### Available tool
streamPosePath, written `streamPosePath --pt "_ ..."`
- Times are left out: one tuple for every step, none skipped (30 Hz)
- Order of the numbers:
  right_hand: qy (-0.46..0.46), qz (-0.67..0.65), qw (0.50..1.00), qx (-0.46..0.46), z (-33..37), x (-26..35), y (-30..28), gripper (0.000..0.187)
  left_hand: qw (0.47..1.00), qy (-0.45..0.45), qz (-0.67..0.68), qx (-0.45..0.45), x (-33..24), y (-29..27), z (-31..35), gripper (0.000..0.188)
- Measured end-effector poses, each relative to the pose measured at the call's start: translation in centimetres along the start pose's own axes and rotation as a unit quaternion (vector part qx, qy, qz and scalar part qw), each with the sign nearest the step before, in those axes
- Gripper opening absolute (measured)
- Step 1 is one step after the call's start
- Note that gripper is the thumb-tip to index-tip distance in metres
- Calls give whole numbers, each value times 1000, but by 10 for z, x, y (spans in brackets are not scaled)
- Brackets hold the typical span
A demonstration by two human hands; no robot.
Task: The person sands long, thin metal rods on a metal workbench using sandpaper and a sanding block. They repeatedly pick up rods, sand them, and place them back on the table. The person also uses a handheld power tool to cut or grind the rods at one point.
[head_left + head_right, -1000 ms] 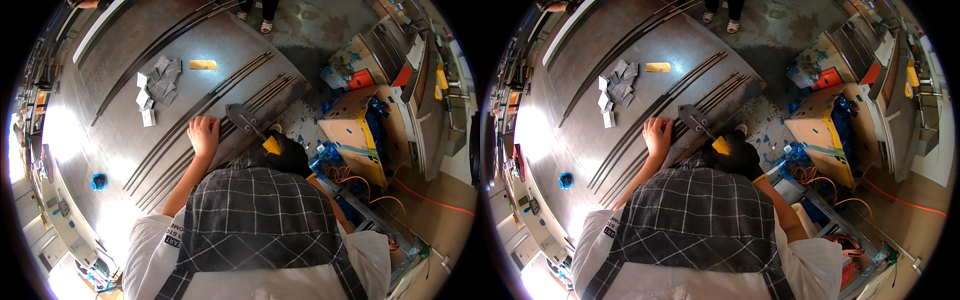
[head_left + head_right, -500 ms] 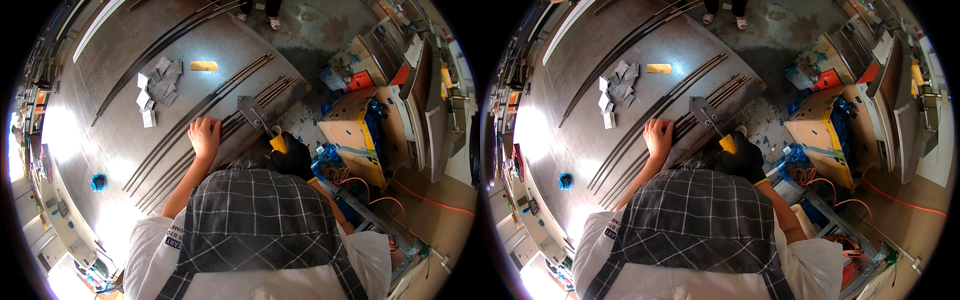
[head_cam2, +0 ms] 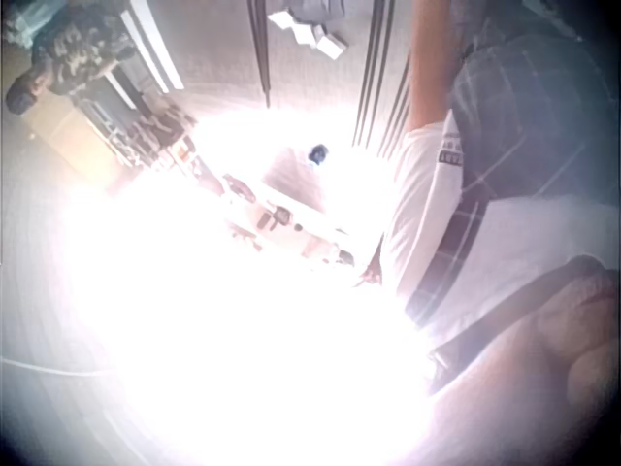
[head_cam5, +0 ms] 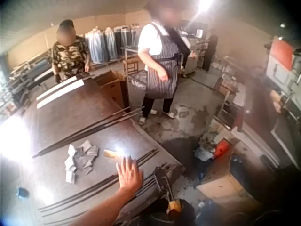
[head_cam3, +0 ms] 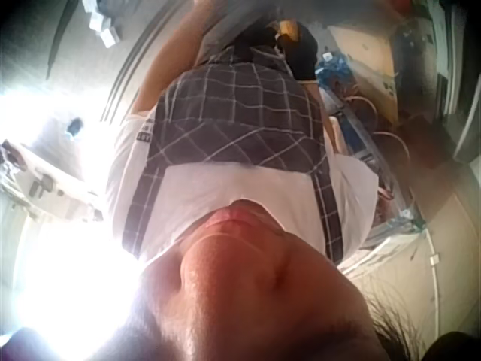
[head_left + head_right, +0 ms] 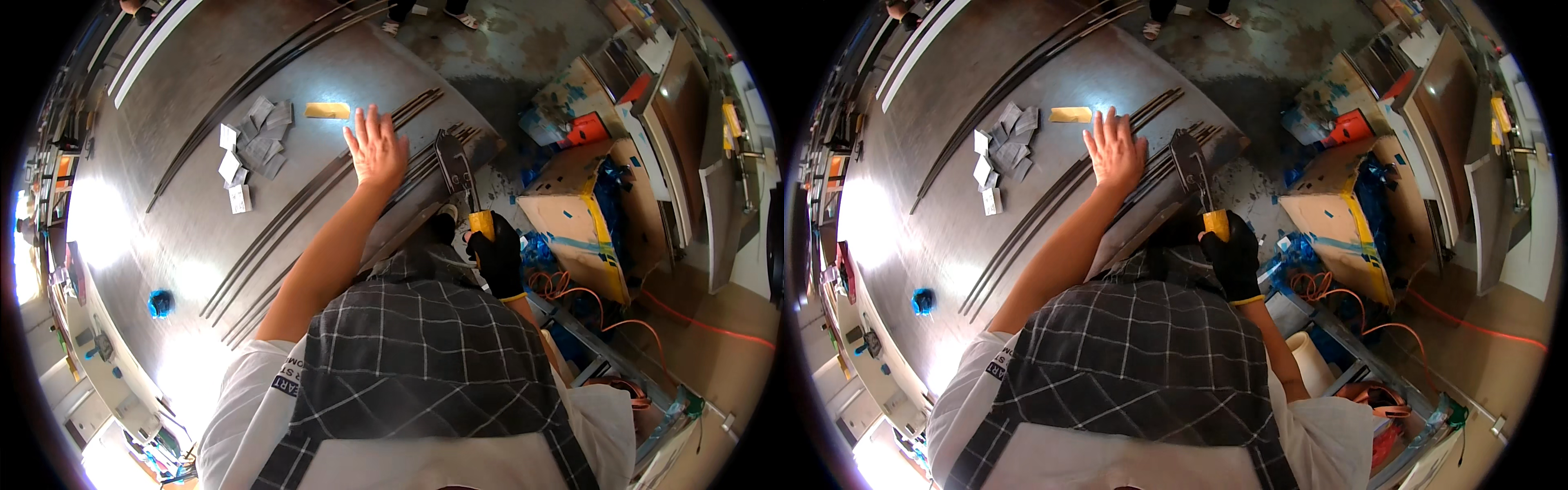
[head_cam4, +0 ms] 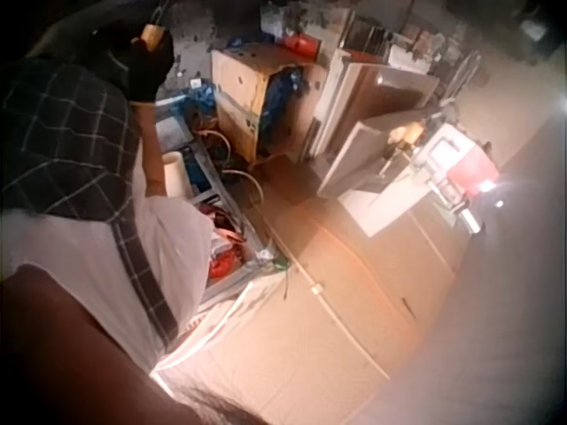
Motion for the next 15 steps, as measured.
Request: streamPosePath --pt "2 3 1000 -2 4 -4 -3 32 1000 6 -2 28 -5 6 0 55" --pt "11 5 1000 -10 7 -7 -3 32 1000 2 -1 27 -6 9 1 55" --pt "19 7 1000 -16 11 -9 -2 32 1000 -3 0 27 -4 12 2 56" --pt "24 4 999 -21 13 -11 0 33 1000 -7 -3 23 -3 9 0 57" --pt "-14 40 999 -14 13 -18 1 34 999 -6 -15 33 -4 8 1 57" --pt "-52 76 996 -6 12 -27 2 35 999 -5 -23 36 -4 6 -1 57" --pt "-59 84 995 -5 10 -24 2 36 999 -5 -31 38 -3 2 -4 57" --pt "-65 91 994 -4 10 -21 3 37 998 -5 -39 39 -2 0 -7 58" --pt "-39 68 997 -9 7 -16 4 38 997 -9 -70 22 5 0 -16 57" --pt "-13 48 999 -15 6 -11 5 40 995 -1 -94 -15 18 5 -24 57" --pt "-20 57 998 -15 6 -12 4 42 995 -17 -99 -22 27 -5 -31 57" --pt "-27 65 997 -16 6 -13 3 44 994 -33 -105 -30 34 -15 -35 57" --pt "-37 73 996 -17 3 -13 4 46 994 -47 -75 -57 44 -21 -34 58" --pt "-36 74 997 -10 2 -12 3 48 995 -34 -54 -76 45 -29 -30 56" --pt "-35 74 997 -3 3 -10 2 49 995 -21 -33 -96 45 -40 -19 53"
Point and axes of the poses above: each hand's wrist, its own z-axis away from the middle knuckle, its own y-axis out of the palm, x = y × z, the point moved 1 cm from there along -z, towards the middle knuckle, and after that the axes turned 2 degrees about y, right-handed, at the moved point
